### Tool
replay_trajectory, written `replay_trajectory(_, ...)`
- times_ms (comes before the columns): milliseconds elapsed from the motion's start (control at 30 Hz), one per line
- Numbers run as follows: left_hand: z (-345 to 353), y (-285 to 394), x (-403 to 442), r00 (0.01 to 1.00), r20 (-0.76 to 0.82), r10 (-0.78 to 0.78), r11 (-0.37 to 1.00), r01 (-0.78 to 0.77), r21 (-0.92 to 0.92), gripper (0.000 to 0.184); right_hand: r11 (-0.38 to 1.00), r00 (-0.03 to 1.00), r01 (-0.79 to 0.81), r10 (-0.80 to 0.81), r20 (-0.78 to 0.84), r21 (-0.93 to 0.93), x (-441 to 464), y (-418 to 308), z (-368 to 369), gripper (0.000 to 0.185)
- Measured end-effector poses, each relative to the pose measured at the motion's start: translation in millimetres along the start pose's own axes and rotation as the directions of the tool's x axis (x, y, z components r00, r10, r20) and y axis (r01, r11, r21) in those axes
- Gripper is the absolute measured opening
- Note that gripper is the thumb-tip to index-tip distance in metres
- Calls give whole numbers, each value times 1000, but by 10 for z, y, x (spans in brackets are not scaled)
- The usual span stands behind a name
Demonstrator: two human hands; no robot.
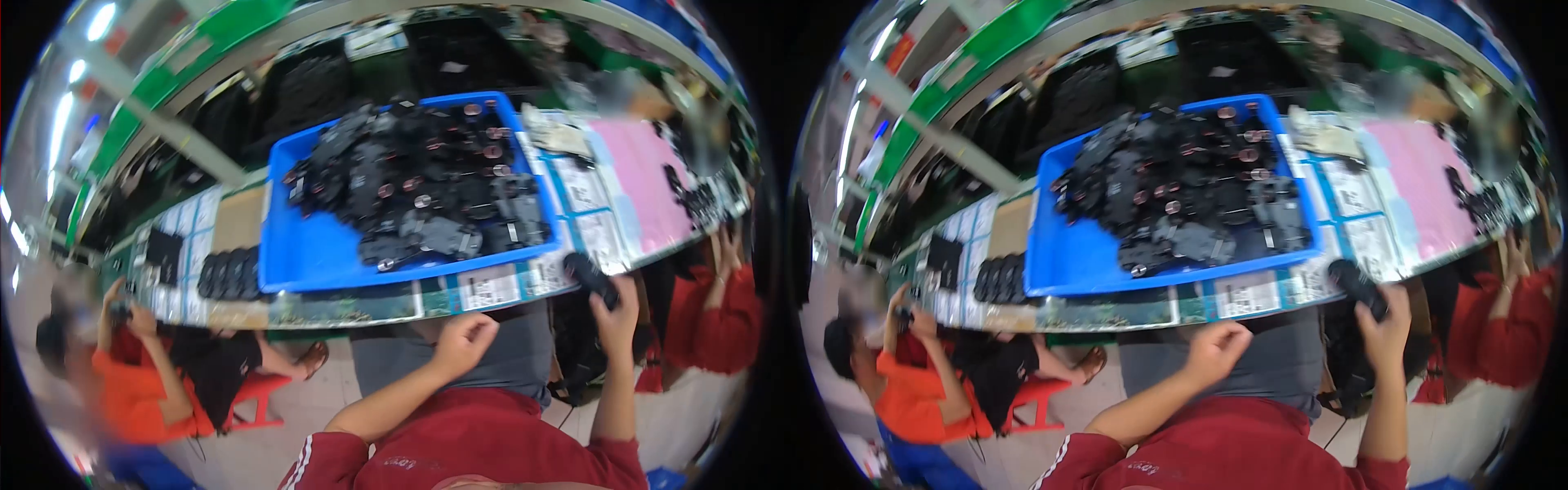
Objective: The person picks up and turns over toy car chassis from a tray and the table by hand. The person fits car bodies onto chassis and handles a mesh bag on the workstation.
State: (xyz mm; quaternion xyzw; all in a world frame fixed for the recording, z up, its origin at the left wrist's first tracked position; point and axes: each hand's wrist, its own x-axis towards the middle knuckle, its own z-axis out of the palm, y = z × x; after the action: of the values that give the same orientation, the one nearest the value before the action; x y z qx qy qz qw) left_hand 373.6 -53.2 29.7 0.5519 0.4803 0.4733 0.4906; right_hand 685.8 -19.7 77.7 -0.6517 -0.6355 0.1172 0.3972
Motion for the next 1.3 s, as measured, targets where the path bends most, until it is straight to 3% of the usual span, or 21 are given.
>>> replay_trajectory(33, 40, -9, -106, 978, 136, -158, 960, 184, -211, 17, 988, 999, 2, -9, 46, 151, -209, -192, 191, 45)
replay_trajectory(67, 45, -44, -192, 927, 303, -223, 905, 312, -289, 25, 956, 996, -6, -19, 85, 292, -371, -395, 361, 45)
replay_trajectory(133, 111, -188, -335, 896, 385, -222, 768, 404, -497, 33, 907, 955, 27, -147, 256, 421, -611, -730, 640, 51)
replay_trajectory(167, 82, -292, -391, 922, 373, -108, 845, 283, -455, 38, 920, 925, 97, -224, 307, 379, -679, -927, 748, 53)
replay_trajectory(200, 67, -313, -443, 921, 371, -114, 840, 289, -459, 38, 926, 889, 168, -290, 355, 338, -721, -1093, 835, 56)
replay_trajectory(267, -45, -308, -487, 978, -20, -209, 832, 167, -529, 40, 890, 831, 264, -406, 380, 373, -701, -1285, 980, 60)
replay_trajectory(300, -212, -198, -494, 954, 24, -297, 678, 229, -698, 45, 847, 753, 388, -519, 405, 364, -609, -1303, 985, 58)
replay_trajectory(333, -418, -118, -503, 958, 11, -288, 673, 210, -709, 49, 748, 676, 536, -657, 332, 391, -461, -1348, 989, 47)
replay_trajectory(400, -848, 29, -557, 986, -29, -167, 649, 88, -755, 50, 750, 737, 552, -643, 207, 364, -274, -1322, 988, 28)
replay_trajectory(467, -1233, 153, -646, 960, -220, -173, 727, -26, -686, 52, 793, 830, 524, -557, 23, 310, -52, -1137, 1123, 12)
replay_trajectory(533, -1644, 217, -763, 924, -373, -86, 870, -112, -480, 56, 852, 869, 494, -477, -133, 173, 145, -782, 1344, 7)
replay_trajectory(600, -2096, 174, -928, 861, -505, -60, 933, -132, -336, 60, 917, 913, 393, -380, -148, 70, 245, -506, 1498, 7)
replay_trajectory(667, -2509, 188, -1089, 745, -652, -140, 947, -92, -309, 58, 969, 975, 207, -195, -103, 134, 243, -511, 1538, 5)
replay_trajectory(733, -2827, 352, -1148, 607, -784, -130, 954, -139, -265, 49, 926, 923, 374, -367, -114, 43, 261, -546, 1602, 4)
replay_trajectory(800, -3310, 312, -1229, 478, -877, -55, 978, -153, -145, 37, 935, 932, 354, -350, -92, 27, 233, -512, 1607, 6)
replay_trajectory(967, -4518, 51, -1543, 307, -951, -18, 999, -29, -29, 30, 932, 931, 361, -359, -62, 29, 244, -474, 1581, 10)
replay_trajectory(1133, -5436, -28, -1437, 317, -944, -97, 994, 75, -77, 30, 933, 932, 357, -359, -55, -44, 230, -436, 1632, 12)
replay_trajectory(1167, -5483, 12, -1333, 339, -936, -91, 996, 8, -93, 36, 936, 934, 351, -353, -52, -42, 224, -447, 1629, 13)
replay_trajectory(1300, -6012, -212, -1177, 204, -973, -106, 956, 292, -43, 32, 954, 954, 298, -299, -30, -40, 210, -404, 1641, 16)
